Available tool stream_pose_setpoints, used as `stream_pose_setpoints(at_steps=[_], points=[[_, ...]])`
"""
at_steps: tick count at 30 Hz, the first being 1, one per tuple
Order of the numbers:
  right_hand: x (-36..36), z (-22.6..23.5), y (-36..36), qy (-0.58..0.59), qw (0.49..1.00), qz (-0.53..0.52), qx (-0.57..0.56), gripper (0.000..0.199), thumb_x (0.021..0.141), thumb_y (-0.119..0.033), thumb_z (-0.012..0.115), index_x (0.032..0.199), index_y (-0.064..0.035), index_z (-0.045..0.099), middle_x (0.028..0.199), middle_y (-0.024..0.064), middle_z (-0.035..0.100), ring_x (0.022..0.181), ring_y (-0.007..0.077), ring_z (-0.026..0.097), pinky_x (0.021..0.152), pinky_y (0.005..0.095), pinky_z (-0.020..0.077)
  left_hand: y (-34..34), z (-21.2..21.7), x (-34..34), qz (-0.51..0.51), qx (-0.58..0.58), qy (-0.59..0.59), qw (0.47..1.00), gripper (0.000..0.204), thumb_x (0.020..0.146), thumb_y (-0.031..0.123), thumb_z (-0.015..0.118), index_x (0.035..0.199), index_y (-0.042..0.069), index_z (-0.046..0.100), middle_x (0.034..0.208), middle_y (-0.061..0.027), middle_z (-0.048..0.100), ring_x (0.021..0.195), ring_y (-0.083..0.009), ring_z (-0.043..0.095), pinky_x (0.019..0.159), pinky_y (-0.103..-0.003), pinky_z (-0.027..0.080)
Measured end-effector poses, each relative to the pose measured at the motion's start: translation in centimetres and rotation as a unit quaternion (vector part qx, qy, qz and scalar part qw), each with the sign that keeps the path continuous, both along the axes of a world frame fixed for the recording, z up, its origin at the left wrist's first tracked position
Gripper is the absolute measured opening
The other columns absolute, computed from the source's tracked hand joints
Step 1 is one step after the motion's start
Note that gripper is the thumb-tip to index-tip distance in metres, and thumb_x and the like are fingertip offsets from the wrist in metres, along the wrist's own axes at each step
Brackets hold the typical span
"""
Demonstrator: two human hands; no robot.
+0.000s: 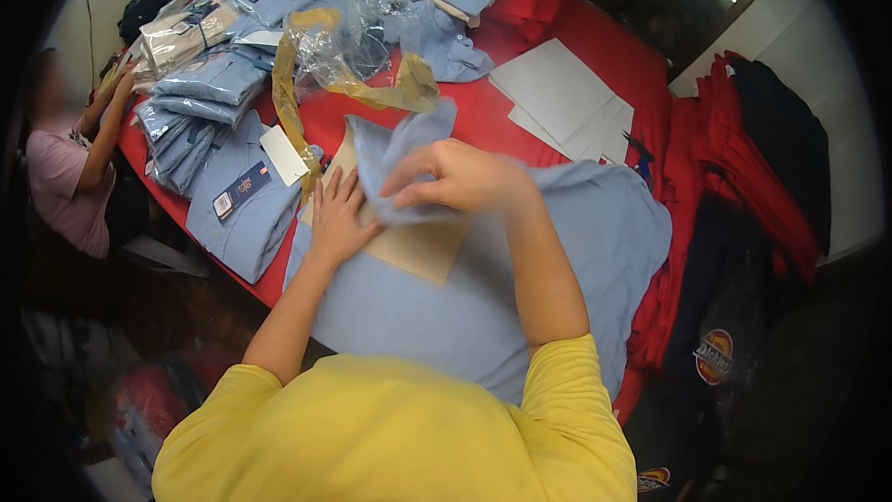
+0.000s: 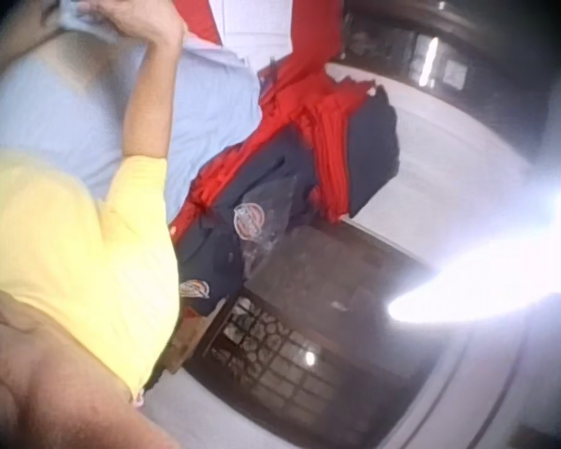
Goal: The person tags and folds light blue shirts on a red table using a folding board. They use a hand tool to attach tags to the garments, place a folding board on the back of each shirt, fold the sleeves and bottom over the board, and then remove the board to stack the finished items.
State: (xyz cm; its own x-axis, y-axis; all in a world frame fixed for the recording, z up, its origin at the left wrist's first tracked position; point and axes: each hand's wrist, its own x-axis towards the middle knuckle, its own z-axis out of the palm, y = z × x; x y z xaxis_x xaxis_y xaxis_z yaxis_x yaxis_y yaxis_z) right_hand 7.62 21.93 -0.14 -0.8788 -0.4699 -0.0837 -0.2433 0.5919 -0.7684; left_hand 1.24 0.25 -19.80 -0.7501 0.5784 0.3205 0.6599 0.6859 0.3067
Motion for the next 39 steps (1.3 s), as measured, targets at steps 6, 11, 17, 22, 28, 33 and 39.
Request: stream_pose_setpoints(at_steps=[6,11,17,22,28,33,39], points=[[-2.4,-15.0,2.2,0.272,0.921,-0.271,0.067,0.036,0.088,-0.021,0.059,0.122,-0.0077,0.061,0.131,0.0154,0.054,0.122,0.0336,0.049,0.103,0.0484,0.0376,1.1,-2.4,-1.3,-0.013,0.020,0.030,0.999,0.064,0.079,0.002,0.052,0.141,0.004,0.038,0.148,-0.0100,0.036,0.141,-0.0306,0.027,0.115,-0.056,0.012],[-0.2,-18.7,-4.0,0.304,0.912,-0.210,0.176,0.037,0.087,-0.019,0.057,0.122,-0.0098,0.061,0.135,0.0174,0.050,0.126,0.0366,0.044,0.105,0.0546,0.0341,1.3,0.8,0.4,-0.036,0.106,0.007,0.994,0.078,0.080,-0.003,0.048,0.151,0.010,0.018,0.152,-0.0093,0.031,0.141,-0.0294,0.029,0.113,-0.060,0.013],[3.6,-16.5,6.3,0.284,0.865,-0.381,0.159,0.025,0.081,-0.010,0.057,0.101,-0.0085,0.070,0.112,0.0120,0.066,0.111,0.0350,0.055,0.102,0.0482,0.0374,0.2,0.4,0.1,-0.055,-0.016,0.016,0.998,0.073,0.078,-0.009,0.044,0.140,0.030,0.046,0.144,0.0036,0.044,0.138,-0.0288,0.032,0.112,-0.063,0.010],[16.4,-16.0,20.8,0.174,0.595,-0.583,0.525,0.037,0.081,-0.011,0.056,0.115,-0.0203,0.066,0.130,0.0085,0.056,0.121,0.0344,0.046,0.107,0.0575,0.0270,1.4,0.6,0.4,-0.067,-0.004,0.016,0.998,0.072,0.078,-0.011,0.043,0.132,0.033,0.056,0.142,0.0026,0.046,0.137,-0.0276,0.033,0.113,-0.062,0.009],[25.1,-13.1,21.8,0.190,0.614,-0.584,0.496,0.027,0.075,-0.007,0.062,0.101,-0.0138,0.063,0.106,0.0113,0.058,0.109,0.0342,0.048,0.097,0.0519,0.0360,0.6,-0.1,-0.3,-0.055,0.016,-0.006,0.998,0.063,0.082,-0.007,0.039,0.130,0.028,0.059,0.140,0.0005,0.050,0.137,-0.0257,0.035,0.115,-0.057,0.007],[34.1,-11.5,13.2,0.171,0.505,-0.679,0.505,0.024,0.071,-0.001,0.065,0.093,-0.0115,0.060,0.106,0.0091,0.054,0.104,0.0331,0.049,0.087,0.0459,0.0411,0.3,-0.2,-0.7,-0.071,0.032,-0.032,0.996,0.061,0.082,-0.007,0.039,0.129,0.025,0.061,0.141,-0.0015,0.050,0.139,-0.0272,0.033,0.115,-0.057,0.004],[35.3,-11.3,10.6,0.271,0.547,-0.693,0.384,0.023,0.076,0.005,0.057,0.094,-0.0075,0.061,0.104,0.0116,0.059,0.098,0.0338,0.052,0.087,0.0423,0.0431,-0.1,2.0,-0.5,-0.130,-0.005,-0.097,0.987,0.068,0.075,-0.006,0.048,0.137,0.024,0.053,0.149,-0.0041,0.040,0.144,-0.0288,0.023,0.115,-0.059,-0.001]])
